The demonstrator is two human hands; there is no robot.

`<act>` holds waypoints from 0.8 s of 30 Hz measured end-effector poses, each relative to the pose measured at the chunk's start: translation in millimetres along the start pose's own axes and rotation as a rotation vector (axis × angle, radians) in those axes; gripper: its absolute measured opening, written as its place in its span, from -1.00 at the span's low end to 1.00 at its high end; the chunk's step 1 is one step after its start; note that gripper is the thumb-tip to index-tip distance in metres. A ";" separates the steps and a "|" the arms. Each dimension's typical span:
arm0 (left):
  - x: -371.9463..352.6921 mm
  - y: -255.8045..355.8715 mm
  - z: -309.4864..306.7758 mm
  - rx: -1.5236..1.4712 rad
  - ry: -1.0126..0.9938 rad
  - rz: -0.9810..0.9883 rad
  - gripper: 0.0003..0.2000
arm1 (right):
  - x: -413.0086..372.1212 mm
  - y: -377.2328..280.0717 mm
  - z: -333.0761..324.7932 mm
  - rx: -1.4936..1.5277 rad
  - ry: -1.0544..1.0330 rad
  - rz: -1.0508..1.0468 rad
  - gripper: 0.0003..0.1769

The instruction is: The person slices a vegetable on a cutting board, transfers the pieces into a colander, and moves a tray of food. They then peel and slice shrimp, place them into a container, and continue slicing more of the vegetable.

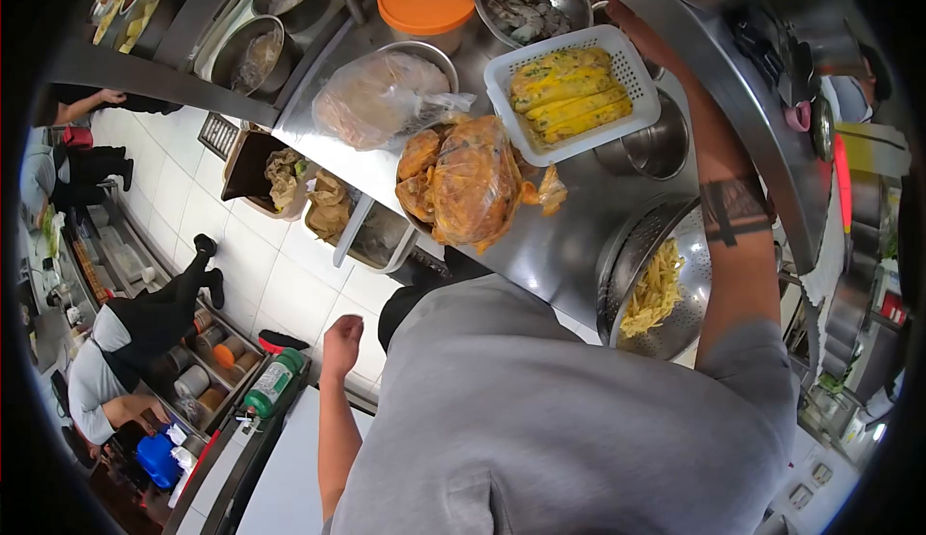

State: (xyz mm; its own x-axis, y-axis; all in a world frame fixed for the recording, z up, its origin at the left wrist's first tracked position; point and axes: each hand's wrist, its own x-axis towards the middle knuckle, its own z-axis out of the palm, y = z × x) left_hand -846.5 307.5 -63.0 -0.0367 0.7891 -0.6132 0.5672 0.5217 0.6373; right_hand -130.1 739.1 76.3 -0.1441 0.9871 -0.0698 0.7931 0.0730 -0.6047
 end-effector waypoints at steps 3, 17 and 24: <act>21.2 59.0 -0.3 0.020 -0.042 0.113 -0.80 | -48.4 -8.6 -4.4 -0.211 0.133 -0.037 -0.64; 60.1 88.0 -13.5 0.360 -0.086 0.395 -0.82 | -211.2 55.8 -20.8 -0.643 -0.041 0.075 -0.64; 50.6 60.4 -2.9 0.326 -0.103 0.344 -0.83 | -152.8 57.7 -18.2 -0.529 -0.059 0.500 -0.56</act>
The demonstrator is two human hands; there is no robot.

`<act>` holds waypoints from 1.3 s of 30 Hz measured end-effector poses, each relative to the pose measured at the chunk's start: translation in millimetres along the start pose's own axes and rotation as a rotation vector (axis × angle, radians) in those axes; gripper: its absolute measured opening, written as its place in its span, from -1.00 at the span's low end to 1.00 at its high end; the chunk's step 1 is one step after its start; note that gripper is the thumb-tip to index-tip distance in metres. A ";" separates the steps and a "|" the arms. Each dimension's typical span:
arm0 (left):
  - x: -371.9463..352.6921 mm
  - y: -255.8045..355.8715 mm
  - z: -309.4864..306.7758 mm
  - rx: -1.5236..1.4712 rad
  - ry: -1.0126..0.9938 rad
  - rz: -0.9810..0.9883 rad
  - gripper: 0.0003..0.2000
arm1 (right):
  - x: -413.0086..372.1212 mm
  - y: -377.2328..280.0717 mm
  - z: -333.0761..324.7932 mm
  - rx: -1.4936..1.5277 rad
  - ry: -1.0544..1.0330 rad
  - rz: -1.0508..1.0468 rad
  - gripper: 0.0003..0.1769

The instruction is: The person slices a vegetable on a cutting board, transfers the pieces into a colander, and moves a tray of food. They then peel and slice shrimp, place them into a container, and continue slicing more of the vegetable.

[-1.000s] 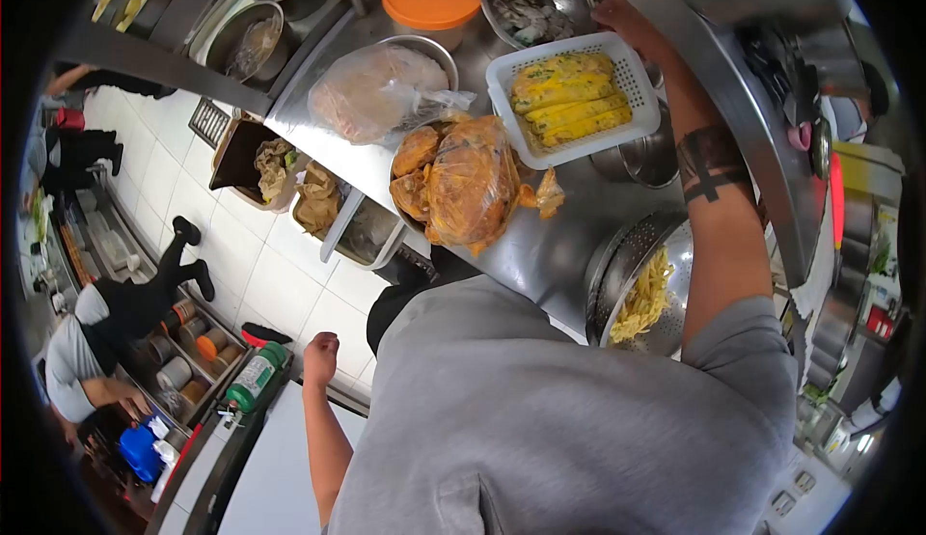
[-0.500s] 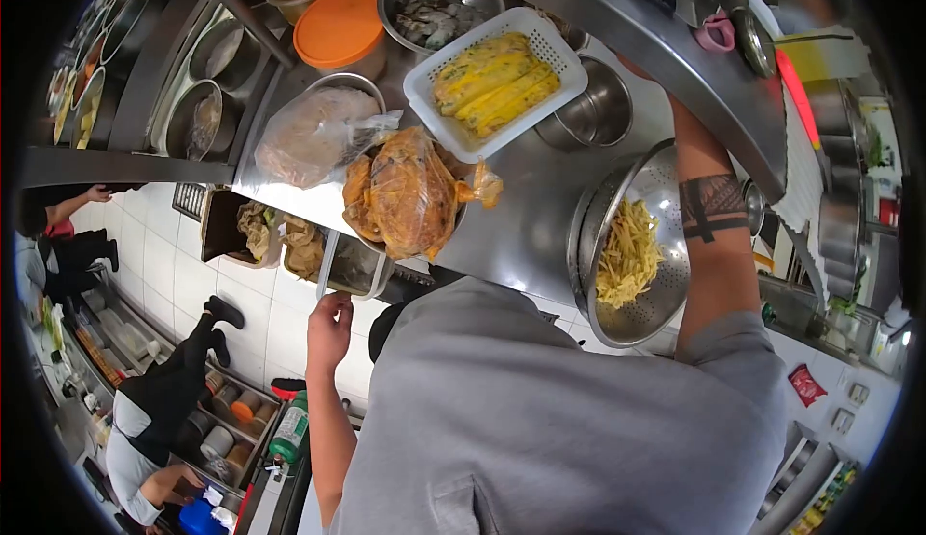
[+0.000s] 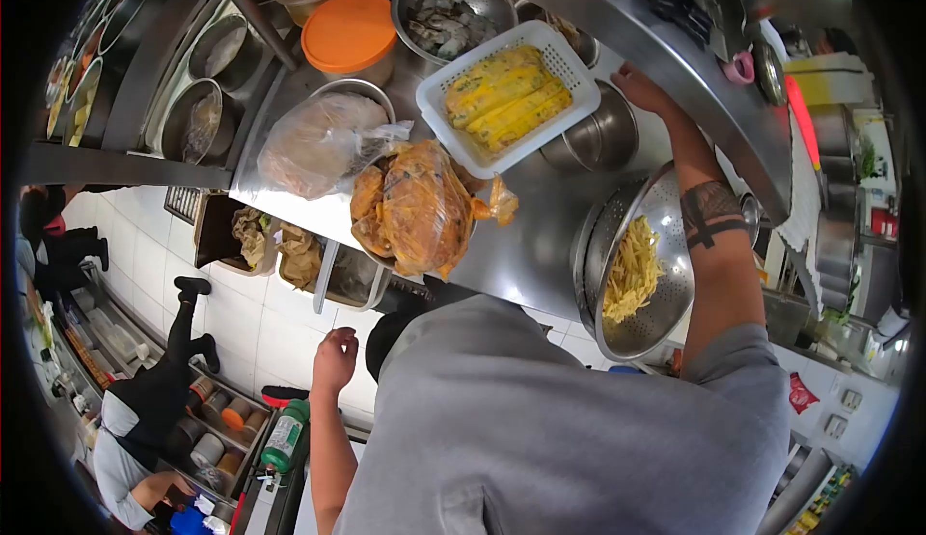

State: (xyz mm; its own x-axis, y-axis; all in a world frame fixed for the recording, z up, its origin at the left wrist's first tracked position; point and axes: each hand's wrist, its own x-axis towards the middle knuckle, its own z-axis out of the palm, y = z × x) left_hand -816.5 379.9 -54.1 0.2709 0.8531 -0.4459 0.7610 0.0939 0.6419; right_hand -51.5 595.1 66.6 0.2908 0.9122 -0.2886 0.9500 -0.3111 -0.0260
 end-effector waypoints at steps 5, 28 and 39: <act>-11.8 -14.9 0.7 -0.040 0.010 -0.090 -0.81 | 38.7 -43.9 6.0 0.712 -0.180 0.246 -0.34; -50.4 -44.9 -26.3 0.002 -0.047 -0.213 -0.76 | -82.7 85.0 37.7 0.220 0.353 0.135 -0.32; -54.1 -116.9 -15.9 0.327 -0.127 0.029 -0.77 | -92.6 102.3 38.5 0.152 0.297 0.291 -0.32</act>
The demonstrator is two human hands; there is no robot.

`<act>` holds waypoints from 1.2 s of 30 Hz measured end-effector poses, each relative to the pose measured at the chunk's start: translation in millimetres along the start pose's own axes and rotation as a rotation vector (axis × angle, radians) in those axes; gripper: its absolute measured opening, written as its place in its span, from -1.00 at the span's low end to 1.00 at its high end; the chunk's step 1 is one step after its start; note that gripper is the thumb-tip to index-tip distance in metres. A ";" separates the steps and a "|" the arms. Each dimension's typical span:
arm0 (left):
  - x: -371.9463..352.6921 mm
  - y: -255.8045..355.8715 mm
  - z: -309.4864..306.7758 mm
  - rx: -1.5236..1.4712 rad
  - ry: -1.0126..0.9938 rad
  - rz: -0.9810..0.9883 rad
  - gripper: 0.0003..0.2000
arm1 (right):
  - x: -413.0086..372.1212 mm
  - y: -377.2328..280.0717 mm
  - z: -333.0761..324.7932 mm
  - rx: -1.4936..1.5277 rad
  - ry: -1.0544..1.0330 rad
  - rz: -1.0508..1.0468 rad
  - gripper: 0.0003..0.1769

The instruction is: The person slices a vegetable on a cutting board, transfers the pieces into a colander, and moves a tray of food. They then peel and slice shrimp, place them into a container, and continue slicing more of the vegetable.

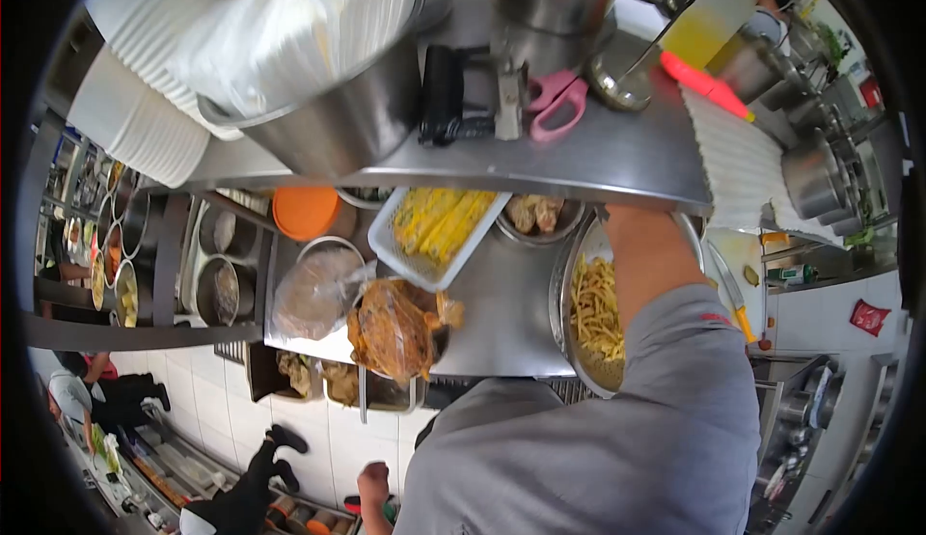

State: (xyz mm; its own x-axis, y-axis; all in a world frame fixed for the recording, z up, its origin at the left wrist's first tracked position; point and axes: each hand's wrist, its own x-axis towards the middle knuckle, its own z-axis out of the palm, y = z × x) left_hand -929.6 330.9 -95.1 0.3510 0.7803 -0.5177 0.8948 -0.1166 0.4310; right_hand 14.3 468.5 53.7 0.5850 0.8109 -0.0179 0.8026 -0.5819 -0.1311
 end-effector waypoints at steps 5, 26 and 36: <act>-24.2 -14.1 26.6 -0.100 -0.039 -0.073 -0.61 | 6.2 8.0 -2.9 -0.006 -0.024 0.079 -0.31; 50.8 1.4 7.0 -0.051 -0.102 -0.162 -0.60 | 28.0 51.3 -12.0 -0.065 -0.024 0.248 -0.30; 54.1 -47.7 32.0 0.044 -0.128 -0.071 -0.60 | -146.9 69.7 -119.4 0.019 0.189 0.363 -0.52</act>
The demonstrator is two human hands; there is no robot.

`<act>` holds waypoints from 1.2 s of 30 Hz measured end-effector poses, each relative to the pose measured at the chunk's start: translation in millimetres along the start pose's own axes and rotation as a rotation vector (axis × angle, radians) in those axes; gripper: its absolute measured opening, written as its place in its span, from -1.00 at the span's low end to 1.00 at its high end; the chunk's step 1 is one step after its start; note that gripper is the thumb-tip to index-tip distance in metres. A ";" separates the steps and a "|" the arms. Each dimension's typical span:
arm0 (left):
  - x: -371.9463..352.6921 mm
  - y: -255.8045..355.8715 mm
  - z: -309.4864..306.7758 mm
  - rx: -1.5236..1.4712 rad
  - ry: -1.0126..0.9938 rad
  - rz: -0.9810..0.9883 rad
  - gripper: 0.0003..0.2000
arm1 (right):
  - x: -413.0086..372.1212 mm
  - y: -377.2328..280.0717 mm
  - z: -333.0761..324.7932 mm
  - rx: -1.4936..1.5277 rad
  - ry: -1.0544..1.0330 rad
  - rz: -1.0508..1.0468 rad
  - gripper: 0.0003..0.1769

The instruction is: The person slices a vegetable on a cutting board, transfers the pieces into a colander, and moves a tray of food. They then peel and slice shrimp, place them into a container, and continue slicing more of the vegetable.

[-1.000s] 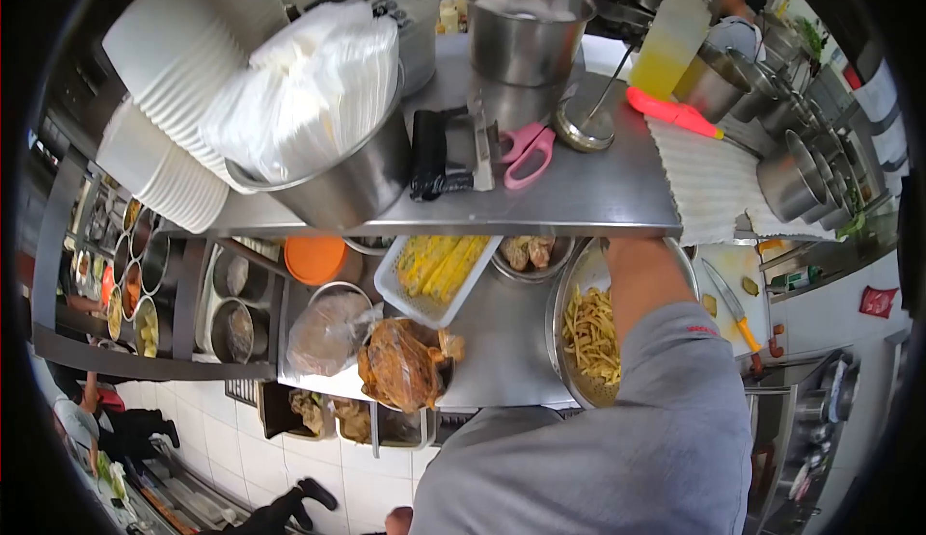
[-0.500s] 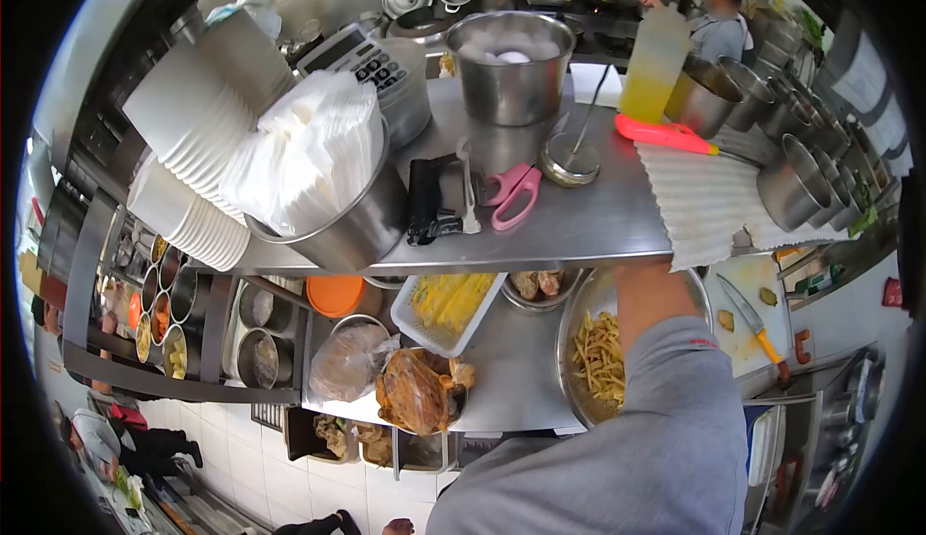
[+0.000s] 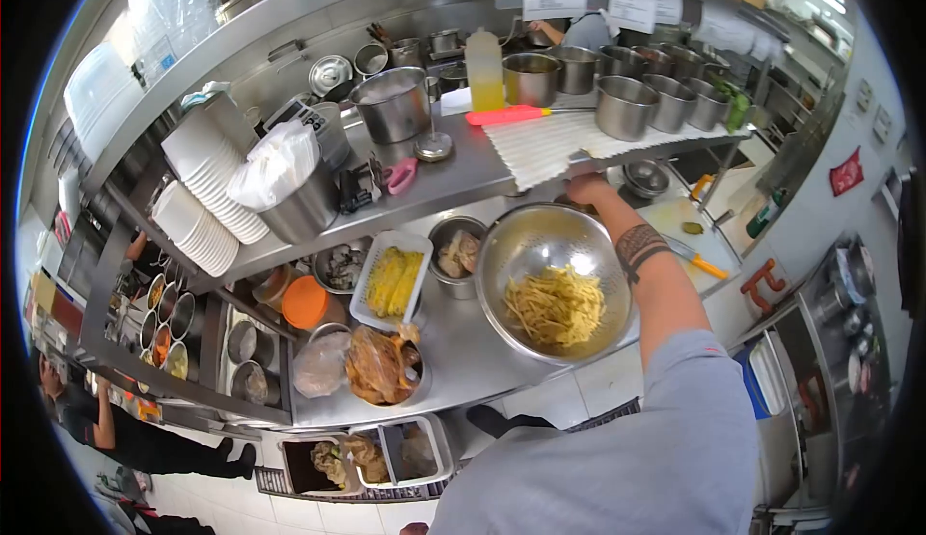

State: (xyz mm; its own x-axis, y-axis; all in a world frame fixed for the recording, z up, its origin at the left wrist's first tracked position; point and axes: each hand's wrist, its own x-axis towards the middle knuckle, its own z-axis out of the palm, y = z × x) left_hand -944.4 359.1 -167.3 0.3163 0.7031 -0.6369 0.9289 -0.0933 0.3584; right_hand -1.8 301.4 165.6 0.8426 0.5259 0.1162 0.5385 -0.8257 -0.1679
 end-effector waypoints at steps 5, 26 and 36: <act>-17.4 -39.3 46.1 0.084 -0.062 -0.101 -0.60 | -133.8 74.1 -79.2 0.029 -0.099 0.026 -0.31; 12.6 80.5 70.3 0.637 -0.210 1.034 -0.78 | -731.4 554.9 110.1 0.510 -0.688 0.801 -0.44; -107.2 555.8 64.6 -0.980 -0.545 0.429 -0.40 | -1020.6 565.0 120.1 0.876 -0.819 1.664 -0.32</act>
State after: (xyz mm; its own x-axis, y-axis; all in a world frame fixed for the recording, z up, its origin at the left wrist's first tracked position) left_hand -449.5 186.3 56.0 0.8237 0.3333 -0.4587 0.2611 0.4951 0.8287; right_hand -556.6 -677.4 -165.4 0.0951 -0.3158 -0.9440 -0.9404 -0.3396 0.0188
